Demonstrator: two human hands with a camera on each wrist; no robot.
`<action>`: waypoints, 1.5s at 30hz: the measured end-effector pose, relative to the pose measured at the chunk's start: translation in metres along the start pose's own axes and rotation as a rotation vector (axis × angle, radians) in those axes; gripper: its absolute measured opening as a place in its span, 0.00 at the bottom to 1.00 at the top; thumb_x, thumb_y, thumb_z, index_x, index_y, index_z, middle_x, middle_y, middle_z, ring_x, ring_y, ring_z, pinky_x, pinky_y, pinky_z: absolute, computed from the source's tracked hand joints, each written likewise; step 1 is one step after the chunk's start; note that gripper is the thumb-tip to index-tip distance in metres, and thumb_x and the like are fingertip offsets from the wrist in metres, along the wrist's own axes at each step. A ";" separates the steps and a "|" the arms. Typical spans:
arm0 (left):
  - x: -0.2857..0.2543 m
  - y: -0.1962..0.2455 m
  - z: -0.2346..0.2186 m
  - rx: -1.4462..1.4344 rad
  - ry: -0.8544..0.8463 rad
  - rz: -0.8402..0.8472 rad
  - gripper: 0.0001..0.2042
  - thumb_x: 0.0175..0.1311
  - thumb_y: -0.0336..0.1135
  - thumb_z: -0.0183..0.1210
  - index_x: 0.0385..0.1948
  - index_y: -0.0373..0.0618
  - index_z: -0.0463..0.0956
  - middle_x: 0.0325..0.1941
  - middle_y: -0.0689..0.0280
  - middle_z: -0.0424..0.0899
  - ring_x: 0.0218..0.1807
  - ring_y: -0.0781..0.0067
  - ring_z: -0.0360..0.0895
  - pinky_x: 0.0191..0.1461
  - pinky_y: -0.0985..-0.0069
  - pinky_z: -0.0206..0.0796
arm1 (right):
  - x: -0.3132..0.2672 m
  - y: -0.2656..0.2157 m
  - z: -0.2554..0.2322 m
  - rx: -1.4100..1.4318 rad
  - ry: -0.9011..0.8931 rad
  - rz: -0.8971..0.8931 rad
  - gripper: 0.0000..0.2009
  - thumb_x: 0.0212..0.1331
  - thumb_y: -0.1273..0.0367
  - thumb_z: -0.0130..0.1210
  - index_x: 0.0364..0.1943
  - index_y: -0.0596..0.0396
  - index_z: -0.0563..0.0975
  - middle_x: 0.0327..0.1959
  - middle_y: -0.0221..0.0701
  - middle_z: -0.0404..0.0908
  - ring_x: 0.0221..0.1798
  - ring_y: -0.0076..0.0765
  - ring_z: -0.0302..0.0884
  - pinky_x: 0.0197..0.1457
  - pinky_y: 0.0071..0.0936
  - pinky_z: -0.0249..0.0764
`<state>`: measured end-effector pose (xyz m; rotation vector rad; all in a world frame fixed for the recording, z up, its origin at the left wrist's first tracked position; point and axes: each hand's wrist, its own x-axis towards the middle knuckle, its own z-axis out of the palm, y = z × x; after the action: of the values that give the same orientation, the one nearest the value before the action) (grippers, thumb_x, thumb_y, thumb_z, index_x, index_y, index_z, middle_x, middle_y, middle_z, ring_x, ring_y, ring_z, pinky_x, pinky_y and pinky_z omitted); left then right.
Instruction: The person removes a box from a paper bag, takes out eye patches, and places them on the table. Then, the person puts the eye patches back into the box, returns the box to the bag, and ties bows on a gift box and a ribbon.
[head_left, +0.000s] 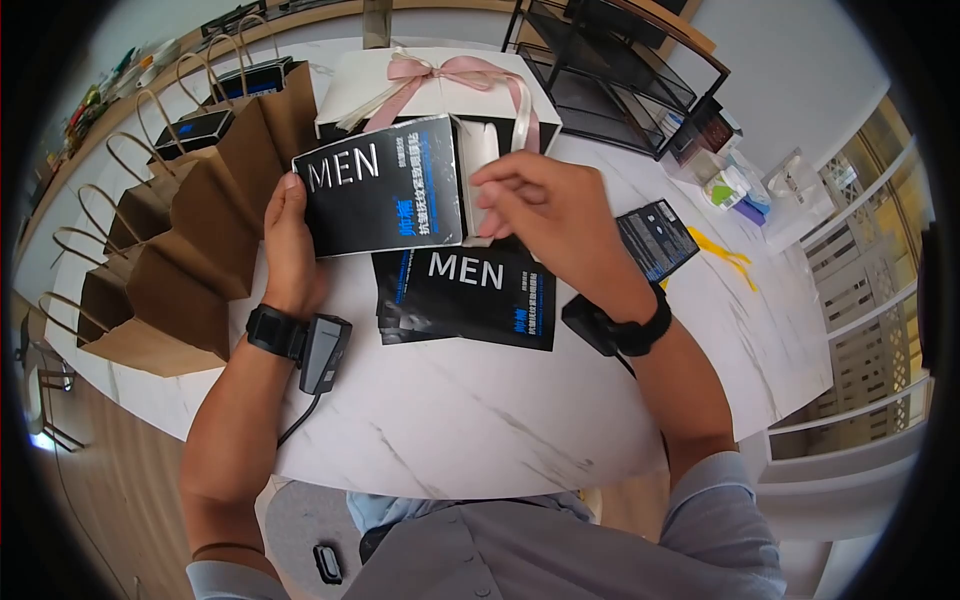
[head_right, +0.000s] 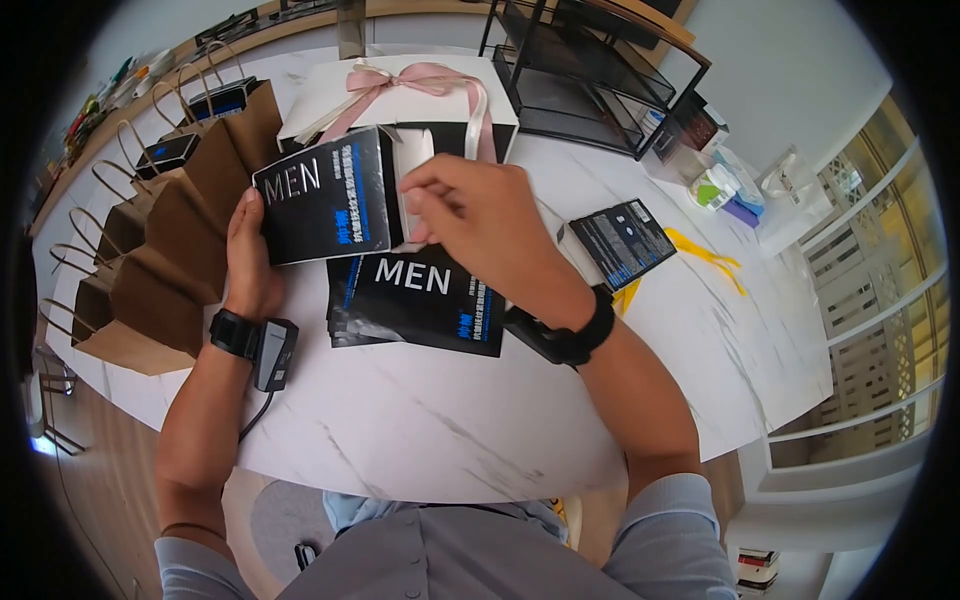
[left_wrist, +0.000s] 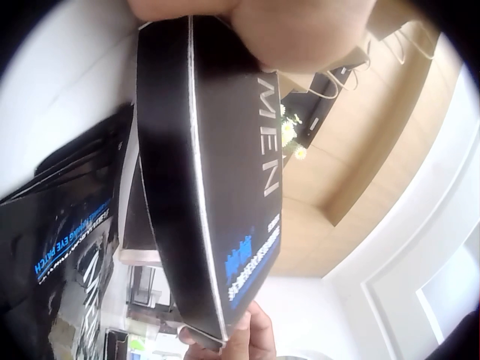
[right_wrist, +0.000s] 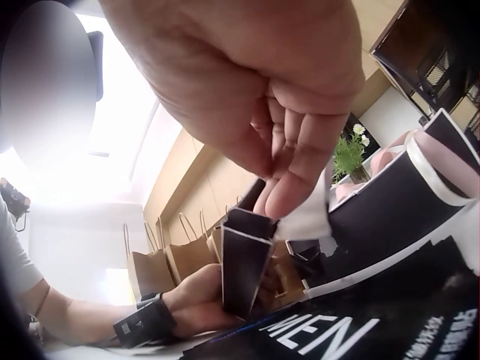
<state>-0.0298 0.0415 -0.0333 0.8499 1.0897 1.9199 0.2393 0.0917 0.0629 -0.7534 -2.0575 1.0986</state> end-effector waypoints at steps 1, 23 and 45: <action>0.000 0.000 -0.001 -0.028 0.004 -0.020 0.16 0.80 0.45 0.45 0.52 0.46 0.77 0.50 0.71 0.84 0.52 0.79 0.78 0.61 0.75 0.69 | -0.005 0.003 -0.003 -0.031 0.118 -0.072 0.07 0.67 0.75 0.56 0.44 0.63 0.81 0.32 0.33 0.85 0.30 0.23 0.85 0.33 0.18 0.80; -0.012 0.014 0.021 -0.351 -0.082 -0.357 0.15 0.81 0.43 0.40 0.53 0.44 0.70 0.50 0.62 0.81 0.50 0.70 0.82 0.57 0.68 0.78 | 0.038 -0.022 0.038 -0.257 -0.068 -0.720 0.43 0.55 0.41 0.65 0.68 0.54 0.65 0.77 0.54 0.45 0.81 0.61 0.41 0.79 0.52 0.46; -0.012 0.016 0.020 -0.336 -0.052 -0.399 0.16 0.82 0.44 0.38 0.55 0.44 0.70 0.54 0.61 0.81 0.53 0.69 0.81 0.61 0.66 0.76 | 0.043 0.001 0.039 -0.018 -0.069 -0.670 0.40 0.61 0.43 0.61 0.66 0.58 0.62 0.78 0.53 0.45 0.81 0.56 0.45 0.74 0.43 0.62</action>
<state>-0.0117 0.0336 -0.0128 0.4522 0.8023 1.6670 0.1830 0.1056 0.0582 -0.0047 -2.1363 0.7229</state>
